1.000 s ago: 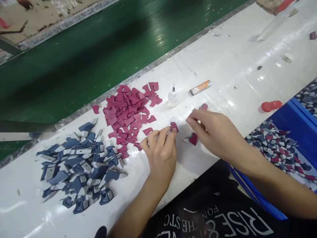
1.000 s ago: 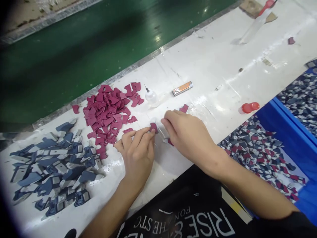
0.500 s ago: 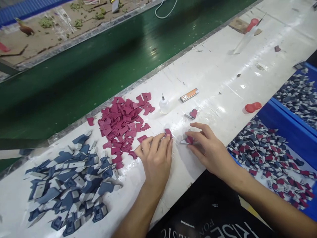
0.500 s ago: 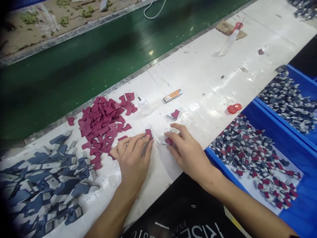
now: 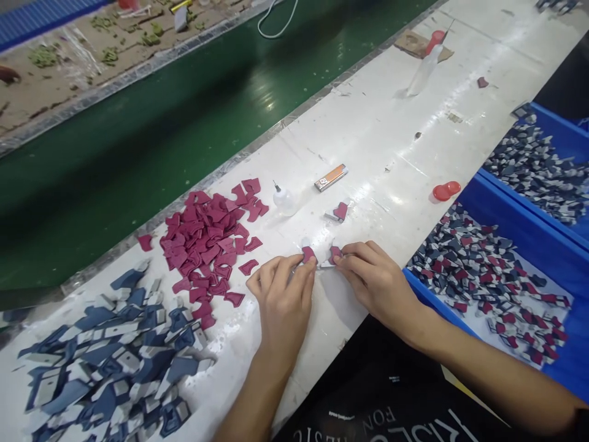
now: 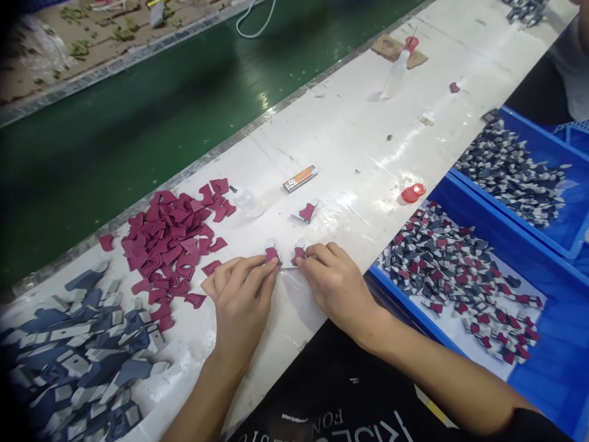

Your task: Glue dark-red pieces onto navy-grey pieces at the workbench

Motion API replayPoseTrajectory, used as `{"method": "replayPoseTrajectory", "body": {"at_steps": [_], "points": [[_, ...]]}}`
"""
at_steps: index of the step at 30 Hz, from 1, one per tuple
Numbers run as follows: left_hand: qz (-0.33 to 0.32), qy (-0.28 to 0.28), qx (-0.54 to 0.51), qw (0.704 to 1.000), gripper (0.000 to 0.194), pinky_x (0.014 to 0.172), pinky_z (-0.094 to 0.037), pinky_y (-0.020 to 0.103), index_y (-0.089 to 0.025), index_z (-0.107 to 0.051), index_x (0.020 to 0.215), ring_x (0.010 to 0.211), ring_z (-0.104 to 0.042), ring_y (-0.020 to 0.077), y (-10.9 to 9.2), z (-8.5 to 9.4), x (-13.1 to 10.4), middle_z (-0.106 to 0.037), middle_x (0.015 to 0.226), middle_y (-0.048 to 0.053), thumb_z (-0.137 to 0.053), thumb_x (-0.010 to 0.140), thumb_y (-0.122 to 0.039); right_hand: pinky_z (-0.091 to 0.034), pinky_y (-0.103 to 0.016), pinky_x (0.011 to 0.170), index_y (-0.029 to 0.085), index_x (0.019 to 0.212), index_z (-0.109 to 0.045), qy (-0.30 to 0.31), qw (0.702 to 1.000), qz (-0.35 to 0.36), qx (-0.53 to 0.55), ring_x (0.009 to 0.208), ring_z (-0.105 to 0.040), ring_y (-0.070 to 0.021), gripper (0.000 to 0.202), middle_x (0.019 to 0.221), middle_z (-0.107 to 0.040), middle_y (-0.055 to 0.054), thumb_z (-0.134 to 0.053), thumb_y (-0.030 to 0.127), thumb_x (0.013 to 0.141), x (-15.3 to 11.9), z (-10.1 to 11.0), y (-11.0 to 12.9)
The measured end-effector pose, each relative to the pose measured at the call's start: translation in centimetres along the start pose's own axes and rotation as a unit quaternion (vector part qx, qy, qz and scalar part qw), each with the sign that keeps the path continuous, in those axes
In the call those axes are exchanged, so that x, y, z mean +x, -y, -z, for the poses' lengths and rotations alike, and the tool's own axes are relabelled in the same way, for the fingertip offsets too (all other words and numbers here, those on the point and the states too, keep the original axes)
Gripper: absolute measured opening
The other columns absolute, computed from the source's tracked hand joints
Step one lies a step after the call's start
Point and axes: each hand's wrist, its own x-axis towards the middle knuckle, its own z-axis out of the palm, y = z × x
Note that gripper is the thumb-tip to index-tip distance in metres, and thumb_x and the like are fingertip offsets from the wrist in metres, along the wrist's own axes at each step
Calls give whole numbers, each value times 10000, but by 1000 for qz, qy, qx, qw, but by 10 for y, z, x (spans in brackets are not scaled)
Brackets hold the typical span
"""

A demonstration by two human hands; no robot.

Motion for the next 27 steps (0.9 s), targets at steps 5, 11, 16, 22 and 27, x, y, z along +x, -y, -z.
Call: {"method": "replayPoseTrajectory", "body": {"at_steps": [5,11,16,22,27], "points": [[-21,27,-18,999,240,955,-380,424,-241,-733,1191,1104,-621,251,-1,1,-2,-807,1157,41,-685,1011,-90,-634,-464,868,179,1154,-717,6,1000,18,-13,1030,-666,-276,232,1149,-719,-129,-501,104,1116,2,1,0],[-43,87,-25,995,427,1005,-388,428,-285,-626,1427,1217,-609,257,3,-1,-5,-761,1388,36,-598,1047,-92,-594,-584,1089,186,1473,-584,-3,1000,8,-5,1333,-603,-363,507,1517,-540,-219,-676,150,976,12,3,2],[-31,95,-64,993,521,1072,-421,421,-230,-483,1533,1336,-611,249,7,0,-7,-742,1381,100,-460,1044,-54,-379,-666,1291,211,1538,-586,20,994,74,-83,1625,-317,-420,578,1702,-429,-200,-751,396,1016,24,-7,-1],[11,33,-77,996,460,1127,-401,509,-235,-508,1475,1324,-604,310,13,-2,-10,-659,1414,150,-540,1025,-142,-266,-725,1303,213,1326,-714,23,986,82,-141,1583,-392,-409,365,1607,-551,-198,-673,479,1079,49,-13,-23],[-13,22,-57,998,440,1087,-403,527,-217,-520,1450,1241,-620,335,20,-3,-6,-645,1351,168,-608,1020,-209,-429,-579,1194,186,1139,-726,21,977,80,-199,1279,-594,-341,188,1305,-675,-160,-650,351,1094,62,4,-42]]}}
